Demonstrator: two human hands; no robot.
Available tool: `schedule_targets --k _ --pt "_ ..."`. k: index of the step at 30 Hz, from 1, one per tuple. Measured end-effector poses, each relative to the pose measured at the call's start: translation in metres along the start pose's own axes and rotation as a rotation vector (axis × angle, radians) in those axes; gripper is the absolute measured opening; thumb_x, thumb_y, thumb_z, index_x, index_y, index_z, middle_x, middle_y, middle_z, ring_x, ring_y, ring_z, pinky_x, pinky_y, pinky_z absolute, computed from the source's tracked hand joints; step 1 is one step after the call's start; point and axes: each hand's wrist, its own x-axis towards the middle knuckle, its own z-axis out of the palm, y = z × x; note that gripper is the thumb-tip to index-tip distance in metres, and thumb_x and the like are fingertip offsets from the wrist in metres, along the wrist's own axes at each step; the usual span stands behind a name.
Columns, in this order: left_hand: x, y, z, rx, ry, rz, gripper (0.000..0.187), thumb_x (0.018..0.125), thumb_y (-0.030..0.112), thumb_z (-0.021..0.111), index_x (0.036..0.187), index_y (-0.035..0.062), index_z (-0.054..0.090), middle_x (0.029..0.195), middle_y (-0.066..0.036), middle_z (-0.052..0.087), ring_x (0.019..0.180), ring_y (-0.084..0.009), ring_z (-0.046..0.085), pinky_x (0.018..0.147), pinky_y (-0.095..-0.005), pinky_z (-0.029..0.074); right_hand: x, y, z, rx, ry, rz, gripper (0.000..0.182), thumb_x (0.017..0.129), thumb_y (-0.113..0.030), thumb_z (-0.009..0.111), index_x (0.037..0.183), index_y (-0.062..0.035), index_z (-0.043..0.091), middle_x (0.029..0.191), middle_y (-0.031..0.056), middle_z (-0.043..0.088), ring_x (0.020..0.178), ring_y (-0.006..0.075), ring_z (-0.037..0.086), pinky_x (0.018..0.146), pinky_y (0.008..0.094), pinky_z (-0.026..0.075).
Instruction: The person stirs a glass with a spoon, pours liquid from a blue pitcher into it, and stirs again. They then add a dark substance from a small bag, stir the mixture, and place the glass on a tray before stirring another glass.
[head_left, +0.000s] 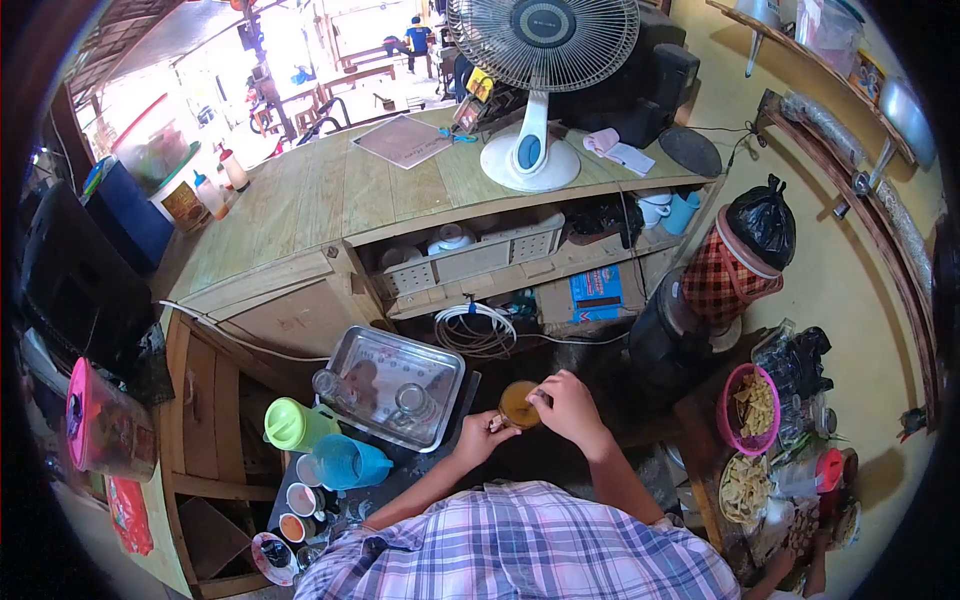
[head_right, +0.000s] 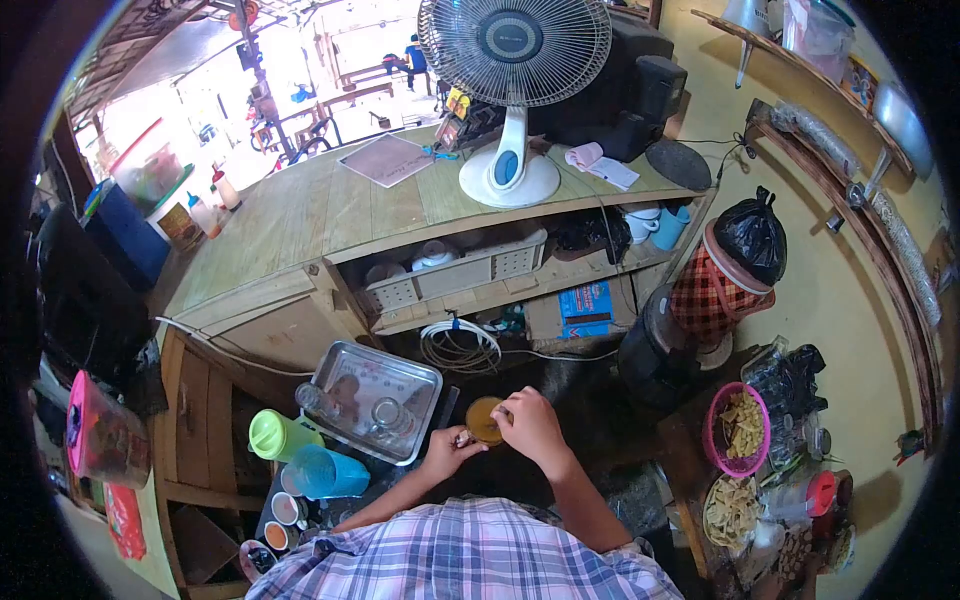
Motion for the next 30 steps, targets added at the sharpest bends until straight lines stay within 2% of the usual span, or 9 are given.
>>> schedule_targets --k 2,5,9,11,14,21,24,27,30 --pt "0.0 -0.001 0.0 0.006 -0.012 -0.013 0.03 0.073 0.021 0.083 0.086 -0.0007 0.067 0.059 -0.007 0.052 0.054 -0.0118 0.042 0.053 -0.03 0.041 0.003 -0.004 0.0 0.071 0.149 -0.022 0.014 0.079 -0.015 0.064 0.077 -0.0048 0.072 0.079 0.0105 0.067 0.083 0.0298 0.059 0.076 0.0411 0.05" --pt "0.002 0.002 0.0 -0.013 0.001 0.019 0.03 0.073 0.022 0.083 0.086 -0.0007 0.067 0.059 -0.007 0.052 0.054 -0.0117 0.042 0.053 -0.0299 0.041 0.002 0.002 0.001 -0.042 0.021 0.007 0.015 0.08 -0.016 0.063 0.077 -0.0055 0.072 0.078 0.0104 0.067 0.083 0.0296 0.059 0.076 0.0414 0.05" --pt "0.004 -0.003 0.003 0.03 0.004 0.034 0.03 0.073 0.022 0.083 0.085 -0.001 0.067 0.059 -0.007 0.051 0.055 -0.0118 0.04 0.053 -0.0299 0.04 0.006 -0.001 0.002 0.083 0.14 -0.039 0.011 0.078 -0.013 0.064 0.075 -0.0053 0.072 0.077 0.0106 0.067 0.082 0.0298 0.061 0.075 0.0413 0.05" --pt "0.004 -0.001 0.004 0.01 0.011 0.039 0.03 0.073 0.021 0.083 0.085 -0.001 0.067 0.06 -0.008 0.052 0.055 -0.0115 0.041 0.053 -0.0298 0.04 0.006 -0.004 -0.004 -0.126 0.045 0.004 0.013 0.078 -0.015 0.066 0.076 -0.0042 0.072 0.076 0.0107 0.066 0.082 0.0299 0.061 0.075 0.0412 0.049" --pt "0.004 -0.001 0.001 0.069 -0.023 0.02 0.03 0.073 0.021 0.083 0.086 -0.0008 0.067 0.061 -0.007 0.053 0.055 -0.0109 0.042 0.053 -0.029 0.041 0.008 0.0 -0.001 0.031 0.061 -0.026 0.012 0.077 -0.014 0.066 0.074 -0.0044 0.072 0.076 0.0105 0.066 0.081 0.0298 0.06 0.074 0.0408 0.05" --pt "0.004 0.004 0.001 -0.021 0.0 0.024 0.03 0.074 0.021 0.083 0.086 -0.001 0.067 0.06 -0.007 0.053 0.056 -0.0097 0.041 0.053 -0.0288 0.04 0.009 -0.001 -0.002 0.028 0.001 -0.024 0.014 0.078 -0.016 0.064 0.073 -0.0052 0.072 0.078 0.0096 0.067 0.082 0.0294 0.06 0.074 0.0411 0.05" --pt "0.004 0.004 0.0 0.007 0.003 0.017 0.029 0.074 0.02 0.083 0.086 -0.0008 0.067 0.06 -0.006 0.053 0.056 -0.0092 0.042 0.053 -0.0287 0.04 0.01 -0.006 -0.006 -0.088 0.113 -0.052 0.014 0.078 -0.016 0.065 0.073 -0.0052 0.072 0.078 0.01 0.067 0.083 0.0294 0.06 0.074 0.0417 0.051" --pt "0.002 0.005 -0.002 -0.015 0.0 0.007 0.029 0.074 0.02 0.083 0.086 -0.0006 0.067 0.06 -0.006 0.053 0.056 -0.0091 0.042 0.053 -0.0282 0.04 0.01 -0.005 -0.004 0.012 -0.045 -0.019 0.01 0.077 -0.013 0.066 0.075 -0.0046 0.072 0.077 0.0102 0.067 0.081 0.0299 0.06 0.074 0.0408 0.049" --pt "0.002 0.003 -0.002 0.059 0.003 0.041 0.029 0.074 0.021 0.083 0.083 -0.0007 0.066 0.059 -0.006 0.052 0.056 -0.0095 0.041 0.052 -0.0285 0.039 0.011 -0.009 -0.003 -0.024 0.171 -0.077 0.011 0.076 -0.014 0.067 0.075 -0.0044 0.072 0.078 0.0107 0.067 0.08 0.0302 0.061 0.073 0.0414 0.05"
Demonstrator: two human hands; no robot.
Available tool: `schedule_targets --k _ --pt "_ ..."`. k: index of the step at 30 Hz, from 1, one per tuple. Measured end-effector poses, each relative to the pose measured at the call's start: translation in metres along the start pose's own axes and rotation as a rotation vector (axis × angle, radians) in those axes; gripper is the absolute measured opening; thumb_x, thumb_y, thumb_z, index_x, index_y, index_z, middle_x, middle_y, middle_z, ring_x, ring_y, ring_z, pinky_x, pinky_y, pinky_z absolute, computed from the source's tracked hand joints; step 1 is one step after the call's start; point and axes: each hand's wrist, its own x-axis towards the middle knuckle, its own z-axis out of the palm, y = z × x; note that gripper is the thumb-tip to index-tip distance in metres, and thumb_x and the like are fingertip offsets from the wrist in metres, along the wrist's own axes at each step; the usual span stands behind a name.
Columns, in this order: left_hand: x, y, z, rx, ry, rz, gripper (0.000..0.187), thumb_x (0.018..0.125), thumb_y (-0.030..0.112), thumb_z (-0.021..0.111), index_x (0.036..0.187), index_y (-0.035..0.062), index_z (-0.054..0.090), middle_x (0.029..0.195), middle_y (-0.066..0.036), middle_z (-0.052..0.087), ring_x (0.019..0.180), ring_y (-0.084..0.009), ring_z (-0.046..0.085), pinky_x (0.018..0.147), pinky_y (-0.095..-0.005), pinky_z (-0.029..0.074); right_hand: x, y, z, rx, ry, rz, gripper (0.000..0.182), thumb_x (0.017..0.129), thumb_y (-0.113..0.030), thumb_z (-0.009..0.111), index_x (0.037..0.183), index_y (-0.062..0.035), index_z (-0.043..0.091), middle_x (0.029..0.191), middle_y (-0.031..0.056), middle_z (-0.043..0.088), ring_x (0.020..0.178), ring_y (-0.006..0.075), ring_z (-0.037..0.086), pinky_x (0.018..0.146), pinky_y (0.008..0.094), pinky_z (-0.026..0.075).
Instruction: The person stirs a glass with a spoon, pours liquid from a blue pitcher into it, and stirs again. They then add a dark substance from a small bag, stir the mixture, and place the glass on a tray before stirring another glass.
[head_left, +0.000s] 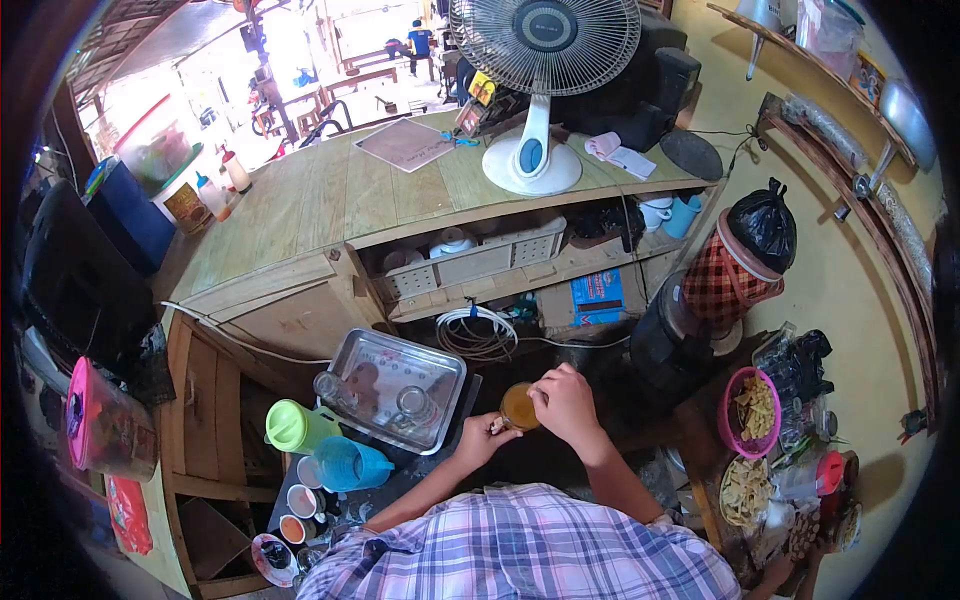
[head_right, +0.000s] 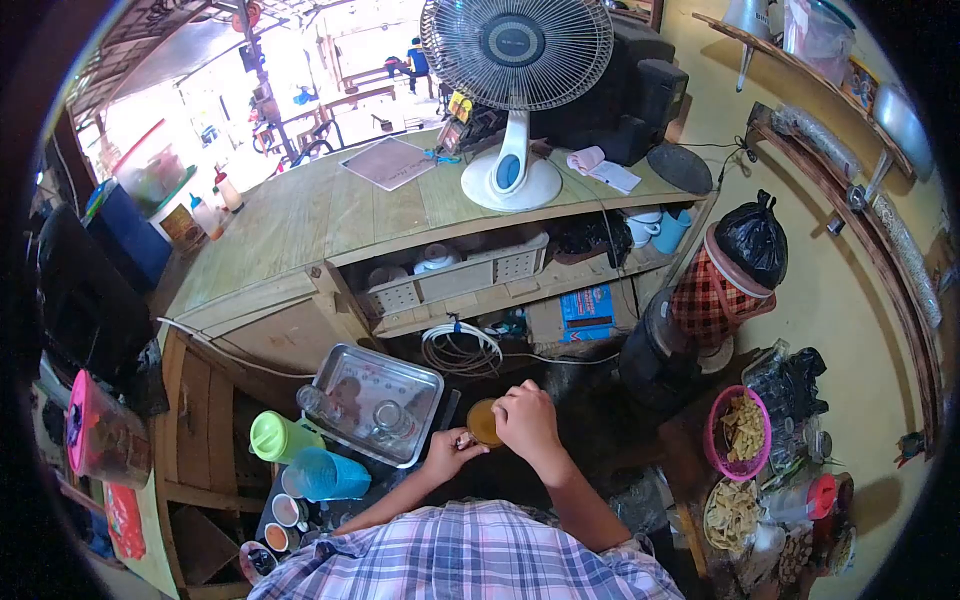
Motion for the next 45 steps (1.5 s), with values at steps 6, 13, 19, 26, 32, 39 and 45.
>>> schedule_targets --k 6,13,19,26,32,39,45 --pt "-0.004 -0.003 0.001 -0.039 0.02 -0.012 0.029 0.073 0.021 0.083 0.08 -0.0007 0.065 0.058 -0.006 0.049 0.055 -0.0103 0.039 0.051 -0.0299 0.038 -0.001 -0.003 0.002 -0.007 -0.032 0.05 0.013 0.078 -0.015 0.064 0.073 -0.0052 0.072 0.079 0.0095 0.068 0.083 0.0286 0.062 0.074 0.0416 0.05" --pt "-0.009 -0.001 -0.001 -0.008 -0.011 -0.033 0.026 0.074 0.017 0.082 0.089 0.0003 0.069 0.065 -0.009 0.06 0.055 -0.0122 0.05 0.054 -0.0296 0.043 -0.005 -0.006 0.001 -0.049 -0.123 0.048 0.013 0.078 -0.016 0.065 0.074 -0.0054 0.072 0.08 0.0099 0.068 0.082 0.0299 0.061 0.074 0.0425 0.049" --pt "-0.014 0.003 -0.003 -0.059 0.021 -0.047 0.027 0.074 0.019 0.082 0.088 0.0002 0.069 0.062 -0.007 0.057 0.056 -0.0097 0.046 0.054 -0.0287 0.042 -0.006 -0.009 0.006 0.026 -0.095 0.035 0.012 0.077 -0.014 0.066 0.073 -0.0053 0.071 0.079 0.0096 0.068 0.081 0.0301 0.061 0.072 0.0423 0.049" --pt "-0.023 -0.008 -0.006 -0.002 0.022 -0.073 0.025 0.074 0.016 0.082 0.09 0.001 0.07 0.065 -0.008 0.061 0.056 -0.0098 0.049 0.054 -0.0291 0.043 -0.003 -0.018 0.006 0.027 -0.033 0.017 0.013 0.078 -0.016 0.065 0.073 -0.0061 0.072 0.079 0.0101 0.067 0.082 0.0299 0.063 0.074 0.0419 0.05" --pt "-0.034 -0.017 -0.009 -0.018 0.043 -0.068 0.03 0.074 0.019 0.082 0.076 -0.0013 0.061 0.057 -0.003 0.045 0.056 -0.0094 0.039 0.052 -0.0291 0.037 -0.008 -0.018 0.016 0.092 -0.081 -0.009 0.01 0.075 -0.012 0.068 0.076 -0.0042 0.072 0.078 0.012 0.067 0.077 0.0316 0.065 0.072 0.0411 0.051" --pt "-0.05 -0.009 -0.021 -0.038 0.096 -0.089 0.029 0.074 0.02 0.083 0.081 -0.0014 0.064 0.058 -0.003 0.048 0.056 -0.0092 0.04 0.053 -0.0294 0.039 -0.008 -0.028 0.028 0.151 -0.261 0.027 0.01 0.076 -0.012 0.066 0.075 -0.0043 0.072 0.078 0.0125 0.067 0.077 0.031 0.065 0.072 0.0415 0.051" --pt "-0.075 -0.015 -0.034 -0.049 0.192 -0.117 0.029 0.075 0.021 0.082 0.081 -0.0012 0.064 0.059 -0.009 0.053 0.054 -0.0121 0.042 0.052 -0.0311 0.039 -0.008 -0.042 0.046 0.155 -0.419 0.027 0.01 0.076 -0.013 0.066 0.076 -0.0049 0.073 0.078 0.0114 0.068 0.076 0.0302 0.064 0.071 0.0399 0.052"
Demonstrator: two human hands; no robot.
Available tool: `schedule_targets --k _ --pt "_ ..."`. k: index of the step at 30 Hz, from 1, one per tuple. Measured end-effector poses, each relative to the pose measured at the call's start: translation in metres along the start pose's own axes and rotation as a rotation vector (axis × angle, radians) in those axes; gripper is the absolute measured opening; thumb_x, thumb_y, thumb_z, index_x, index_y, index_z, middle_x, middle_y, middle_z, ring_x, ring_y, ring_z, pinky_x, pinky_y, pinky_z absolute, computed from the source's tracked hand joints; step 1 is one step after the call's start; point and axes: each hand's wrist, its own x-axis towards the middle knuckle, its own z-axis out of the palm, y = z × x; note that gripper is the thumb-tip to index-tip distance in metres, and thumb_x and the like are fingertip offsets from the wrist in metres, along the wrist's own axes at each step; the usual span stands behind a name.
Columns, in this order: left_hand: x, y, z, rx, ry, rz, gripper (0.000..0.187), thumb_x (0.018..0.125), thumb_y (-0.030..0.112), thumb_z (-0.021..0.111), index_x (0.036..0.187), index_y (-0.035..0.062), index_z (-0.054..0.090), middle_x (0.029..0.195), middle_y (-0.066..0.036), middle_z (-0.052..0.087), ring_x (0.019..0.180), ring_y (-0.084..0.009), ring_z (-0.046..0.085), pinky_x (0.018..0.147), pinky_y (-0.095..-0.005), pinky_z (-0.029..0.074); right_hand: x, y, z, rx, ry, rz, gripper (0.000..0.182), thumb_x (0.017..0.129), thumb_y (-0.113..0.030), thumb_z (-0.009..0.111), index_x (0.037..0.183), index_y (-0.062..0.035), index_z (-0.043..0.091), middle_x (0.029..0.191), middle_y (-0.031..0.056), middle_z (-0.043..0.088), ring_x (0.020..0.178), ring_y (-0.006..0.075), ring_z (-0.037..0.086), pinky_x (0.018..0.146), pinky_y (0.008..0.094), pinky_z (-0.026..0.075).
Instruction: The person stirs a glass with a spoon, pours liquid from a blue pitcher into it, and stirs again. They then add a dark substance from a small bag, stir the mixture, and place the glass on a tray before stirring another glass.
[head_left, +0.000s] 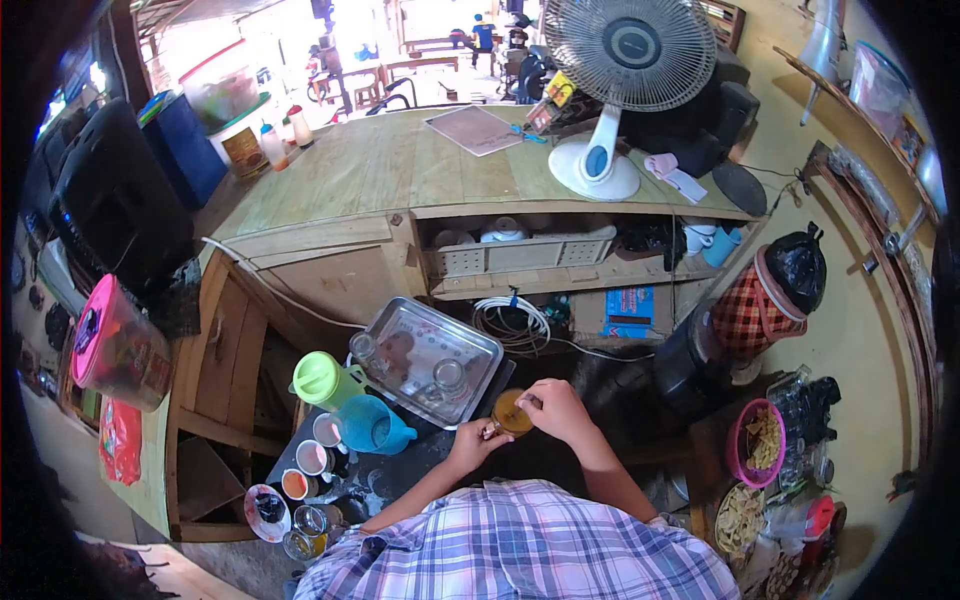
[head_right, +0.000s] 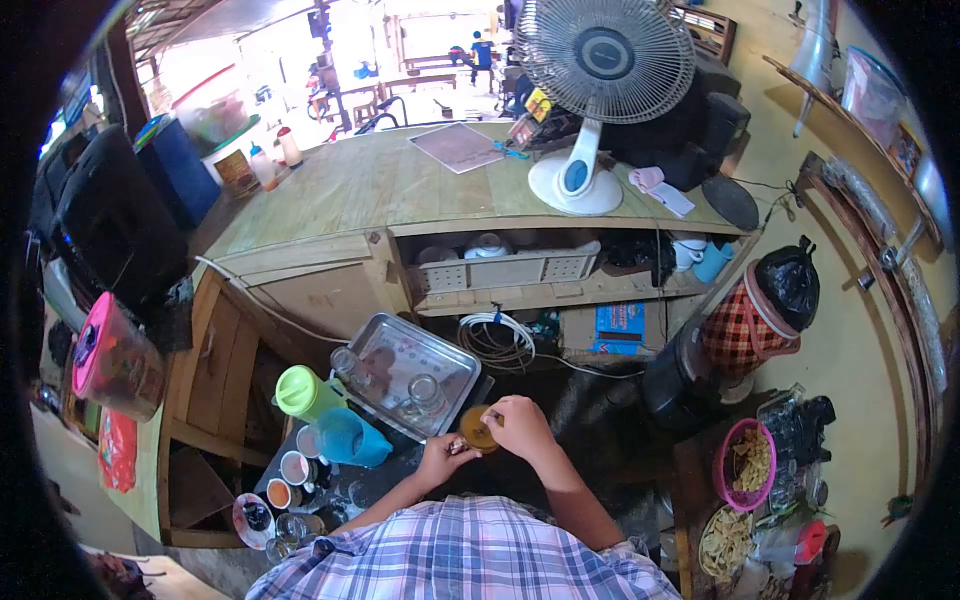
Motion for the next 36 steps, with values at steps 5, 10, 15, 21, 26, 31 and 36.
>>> schedule_targets --k 5,10,15,21,26,31,36 --pt "-0.028 -0.027 -0.015 0.054 0.066 -0.061 0.041 0.074 0.023 0.083 0.068 -0.0013 0.051 0.055 -0.007 0.043 0.054 -0.0127 0.036 0.05 -0.0324 0.037 0.009 -0.006 0.03 -0.02 -0.07 -0.092 0.009 0.074 -0.013 0.068 0.076 -0.0053 0.073 0.078 0.0105 0.069 0.078 0.0283 0.065 0.072 0.0374 0.052" --pt "-0.059 -0.044 -0.031 0.056 0.151 -0.138 0.045 0.074 0.024 0.083 0.065 -0.0015 0.048 0.055 -0.007 0.042 0.053 -0.0128 0.035 0.05 -0.0324 0.036 0.018 -0.027 0.058 -0.021 -0.047 -0.292 0.013 0.075 -0.016 0.067 0.075 -0.0034 0.071 0.079 0.0126 0.068 0.079 0.0306 0.064 0.074 0.041 0.052" --pt "-0.089 -0.05 -0.051 0.084 0.197 -0.209 0.044 0.075 0.024 0.083 0.065 -0.0022 0.048 0.055 -0.007 0.042 0.053 -0.0125 0.035 0.049 -0.0325 0.037 0.022 -0.04 0.093 0.036 -0.215 -0.331 0.013 0.075 -0.014 0.066 0.075 -0.0025 0.071 0.08 0.0125 0.068 0.08 0.0306 0.064 0.075 0.0408 0.052" --pt "-0.125 -0.061 -0.067 0.086 0.281 -0.224 0.038 0.075 0.022 0.082 0.07 -0.0027 0.053 0.055 -0.005 0.042 0.054 -0.0111 0.035 0.05 -0.0314 0.037 0.016 -0.06 0.136 0.016 -0.303 -0.428 0.01 0.075 -0.013 0.066 0.074 -0.005 0.072 0.08 0.0113 0.068 0.08 0.0297 0.064 0.074 0.04 0.052" --pt "-0.154 -0.083 -0.071 0.051 0.343 -0.235 0.048 0.075 0.023 0.082 0.063 0.0011 0.042 0.055 -0.003 0.038 0.056 -0.009 0.033 0.049 -0.0299 0.034 0.012 -0.069 0.165 -0.081 -0.29 -0.52 0.013 0.076 -0.017 0.067 0.075 -0.006 0.073 0.079 0.0094 0.067 0.078 0.0291 0.062 0.072 0.0415 0.05" --pt "-0.177 -0.092 -0.072 0.069 0.395 -0.29 0.04 0.076 0.022 0.081 0.067 -0.0015 0.05 0.055 -0.003 0.041 0.056 -0.0094 0.035 0.05 -0.0303 0.036 0.005 -0.08 0.19 -0.046 -0.278 -0.569 0.013 0.077 -0.017 0.065 0.075 -0.0061 0.072 0.08 0.0092 0.068 0.08 0.0292 0.061 0.074 0.0417 0.05" --pt "-0.196 -0.1 -0.067 0.05 0.478 -0.328 0.038 0.076 0.021 0.081 0.067 -0.0026 0.052 0.055 -0.005 0.044 0.055 -0.01 0.036 0.05 -0.0306 0.037 0.001 -0.086 0.214 0.065 -0.351 -0.567 0.011 0.076 -0.015 0.065 0.075 -0.0062 0.072 0.078 0.009 0.067 0.082 0.0286 0.061 0.074 0.0424 0.049"
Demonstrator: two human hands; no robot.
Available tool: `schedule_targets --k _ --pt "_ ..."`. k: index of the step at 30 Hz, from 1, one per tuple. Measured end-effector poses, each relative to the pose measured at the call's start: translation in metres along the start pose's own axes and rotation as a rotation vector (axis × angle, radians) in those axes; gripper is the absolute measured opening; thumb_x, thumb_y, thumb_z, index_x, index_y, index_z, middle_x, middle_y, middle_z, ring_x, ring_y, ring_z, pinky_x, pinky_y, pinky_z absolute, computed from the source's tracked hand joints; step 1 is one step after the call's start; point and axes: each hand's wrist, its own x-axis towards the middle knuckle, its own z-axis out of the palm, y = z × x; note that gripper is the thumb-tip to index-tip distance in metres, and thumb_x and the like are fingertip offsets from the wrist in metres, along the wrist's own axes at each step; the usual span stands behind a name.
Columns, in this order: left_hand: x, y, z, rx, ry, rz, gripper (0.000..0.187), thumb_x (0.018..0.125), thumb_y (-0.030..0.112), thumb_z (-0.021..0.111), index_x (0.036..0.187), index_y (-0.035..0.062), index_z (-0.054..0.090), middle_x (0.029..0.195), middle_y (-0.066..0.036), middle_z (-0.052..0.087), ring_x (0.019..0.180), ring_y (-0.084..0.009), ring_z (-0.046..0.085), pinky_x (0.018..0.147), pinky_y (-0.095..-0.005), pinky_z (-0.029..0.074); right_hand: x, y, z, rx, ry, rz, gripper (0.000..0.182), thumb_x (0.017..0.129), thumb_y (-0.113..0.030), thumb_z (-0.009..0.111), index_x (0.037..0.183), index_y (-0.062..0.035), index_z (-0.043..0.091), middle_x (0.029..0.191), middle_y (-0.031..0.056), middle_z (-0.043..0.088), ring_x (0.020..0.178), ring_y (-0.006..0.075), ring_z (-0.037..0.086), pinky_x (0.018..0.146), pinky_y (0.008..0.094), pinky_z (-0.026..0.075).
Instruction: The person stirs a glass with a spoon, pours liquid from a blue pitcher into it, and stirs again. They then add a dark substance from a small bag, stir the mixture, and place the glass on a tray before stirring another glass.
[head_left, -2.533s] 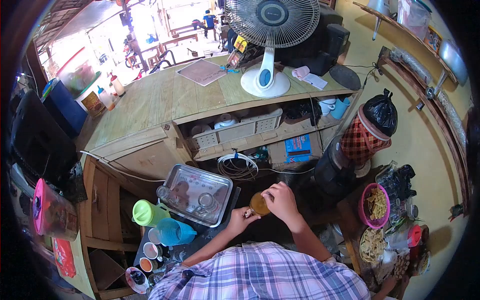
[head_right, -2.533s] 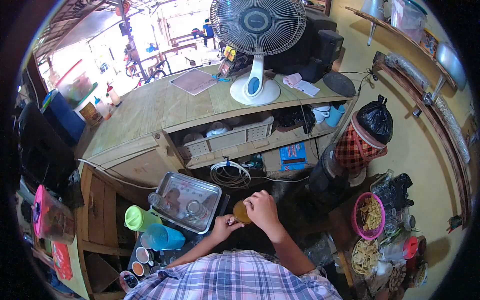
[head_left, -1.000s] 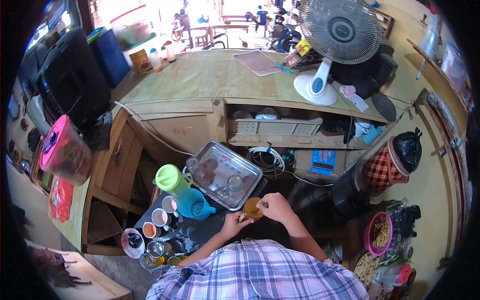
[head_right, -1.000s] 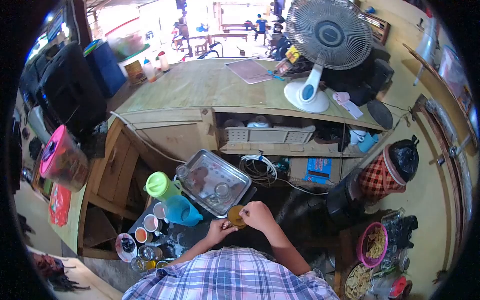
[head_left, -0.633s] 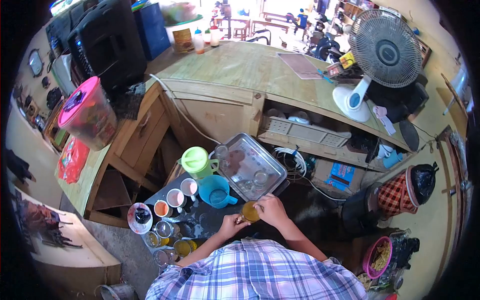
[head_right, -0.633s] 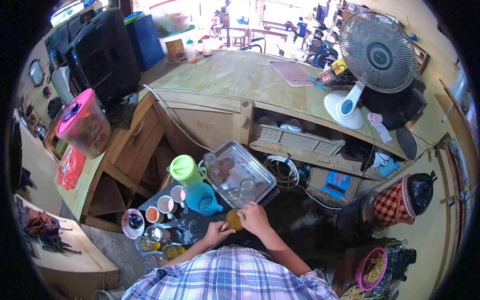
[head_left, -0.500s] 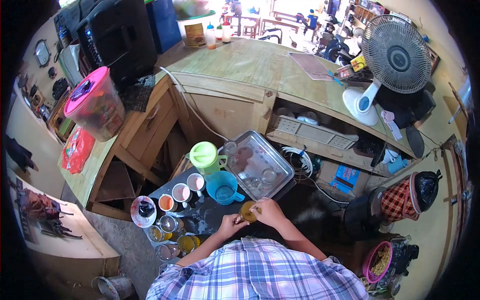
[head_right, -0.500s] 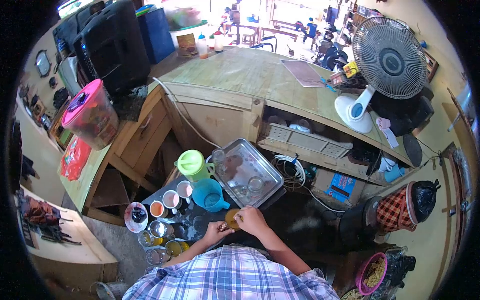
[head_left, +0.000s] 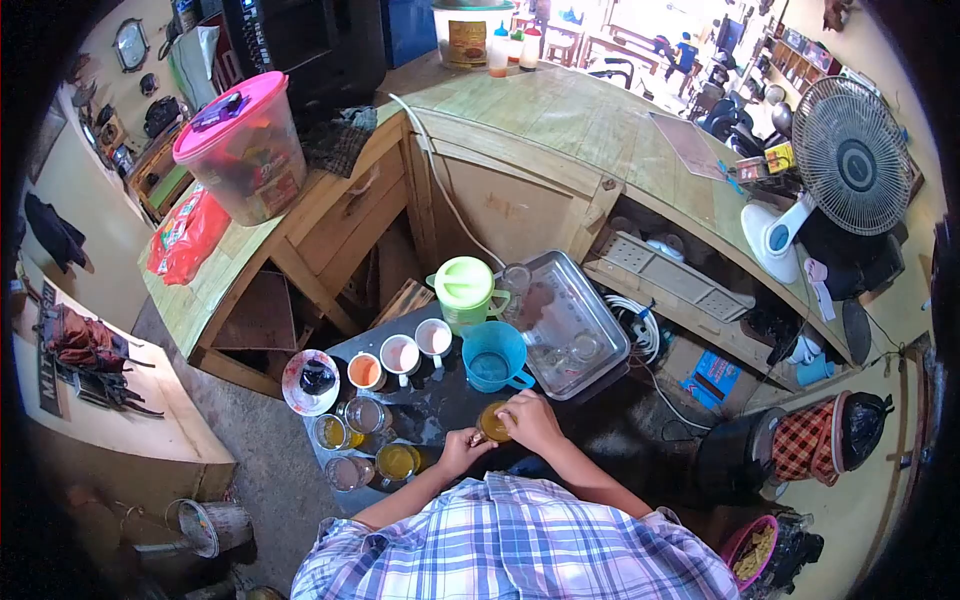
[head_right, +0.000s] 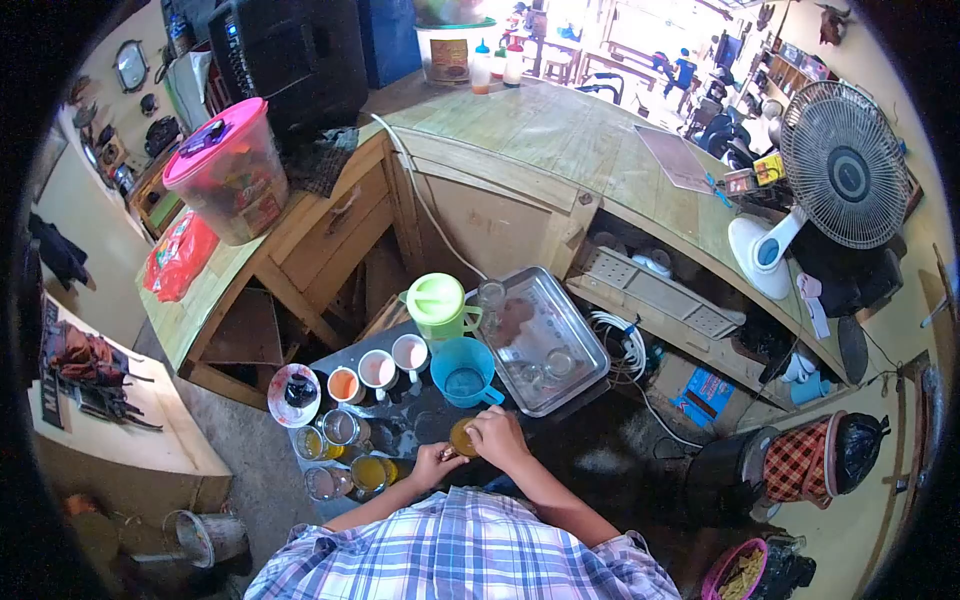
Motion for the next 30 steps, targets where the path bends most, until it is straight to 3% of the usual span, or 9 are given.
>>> schedule_targets --k 2,6,9,15,17,23,26,29,30 --pt "-0.006 0.001 -0.002 -0.039 0.064 -0.05 0.037 0.077 0.02 0.081 0.067 -0.0025 0.052 0.055 -0.006 0.045 0.055 -0.0099 0.037 0.05 -0.0309 0.038 0.002 -0.012 0.0 -0.171 0.043 -0.011 0.011 0.076 -0.016 0.066 0.075 -0.0071 0.072 0.076 0.0078 0.066 0.082 0.0273 0.061 0.073 0.0432 0.048" --pt "-0.014 -0.006 -0.005 -0.037 0.091 -0.059 0.036 0.077 0.019 0.081 0.067 -0.0021 0.053 0.056 -0.007 0.046 0.056 -0.0091 0.038 0.051 -0.0309 0.039 0.002 -0.003 0.019 -0.045 -0.056 -0.009 0.01 0.077 -0.016 0.066 0.074 -0.0086 0.072 0.075 0.0065 0.065 0.082 0.0258 0.06 0.073 0.0435 0.047" --pt "-0.015 -0.011 -0.002 -0.031 0.136 -0.053 0.035 0.076 0.018 0.081 0.068 -0.0015 0.052 0.058 -0.008 0.048 0.057 -0.0115 0.04 0.052 -0.0309 0.039 0.006 -0.015 0.019 -0.115 0.069 -0.066 0.01 0.076 -0.017 0.066 0.073 -0.0092 0.072 0.075 0.0063 0.065 0.082 0.0254 0.06 0.073 0.0428 0.047" --pt "-0.011 0.001 -0.006 0.157 0.173 -0.073 0.033 0.073 0.019 0.081 0.074 -0.0005 0.055 0.07 -0.014 0.059 0.072 -0.0247 0.058 0.063 -0.0394 0.045 0.009 -0.017 0.024 -0.076 0.046 -0.034 0.011 0.076 -0.015 0.065 0.072 -0.0078 0.073 0.078 0.0062 0.067 0.083 0.0258 0.06 0.073 0.0423 0.047" --pt "-0.015 0.004 -0.008 0.226 0.09 -0.185 0.036 0.072 0.02 0.081 0.09 -0.0004 0.056 0.09 -0.018 0.064 0.095 -0.032 0.061 0.079 -0.0426 0.048 0.007 -0.024 0.02 -0.269 0.037 -0.013 0.01 0.076 -0.014 0.065 0.073 -0.0081 0.073 0.078 0.0061 0.067 0.083 0.026 0.06 0.072 0.0422 0.047" --pt "-0.038 0.05 -0.024 0.221 0.071 -0.244 0.065 0.073 0.017 0.077 0.127 0.0009 0.046 0.126 -0.02 0.054 0.118 -0.0356 0.052 0.102 -0.0406 0.041 0.008 -0.026 0.023 -0.141 0.142 -0.035 0.01 0.076 -0.014 0.066 0.073 -0.0083 0.073 0.078 0.0074 0.068 0.08 0.0278 0.061 0.072 0.0431 0.048" --pt "-0.043 0.071 -0.055 0.091 -0.15 -0.019 0.066 0.075 0.016 0.076 0.132 0.0037 0.045 0.121 -0.019 0.058 0.112 -0.033 0.058 0.096 -0.0398 0.046 0.005 -0.014 0.031 -0.138 -0.038 0.06 0.01 0.077 -0.013 0.066 0.074 -0.0086 0.074 0.081 0.0076 0.069 0.083 0.0277 0.061 0.075 0.0428 0.047" --pt "-0.057 0.117 -0.088 0.067 -0.057 -0.214 0.061 0.076 0.014 0.074 0.13 0.0061 0.047 0.115 -0.018 0.061 0.102 -0.0306 0.064 0.089 -0.0385 0.05 0.003 -0.022 0.029 -0.19 0.143 0.028 0.01 0.076 -0.016 0.066 0.074 -0.0094 0.074 0.08 0.0073 0.068 0.084 0.028 0.061 0.077 0.0429 0.049" --pt "-0.066 0.113 -0.095 0.14 0.081 -0.119 0.057 0.076 0.013 0.074 0.128 0.006 0.05 0.106 -0.017 0.065 0.091 -0.0279 0.067 0.081 -0.0369 0.053 0.001 -0.025 0.025 -0.257 0.094 0.058 0.01 0.077 -0.016 0.066 0.076 -0.0091 0.074 0.082 0.0081 0.068 0.084 0.0287 0.061 0.077 0.0429 0.049"
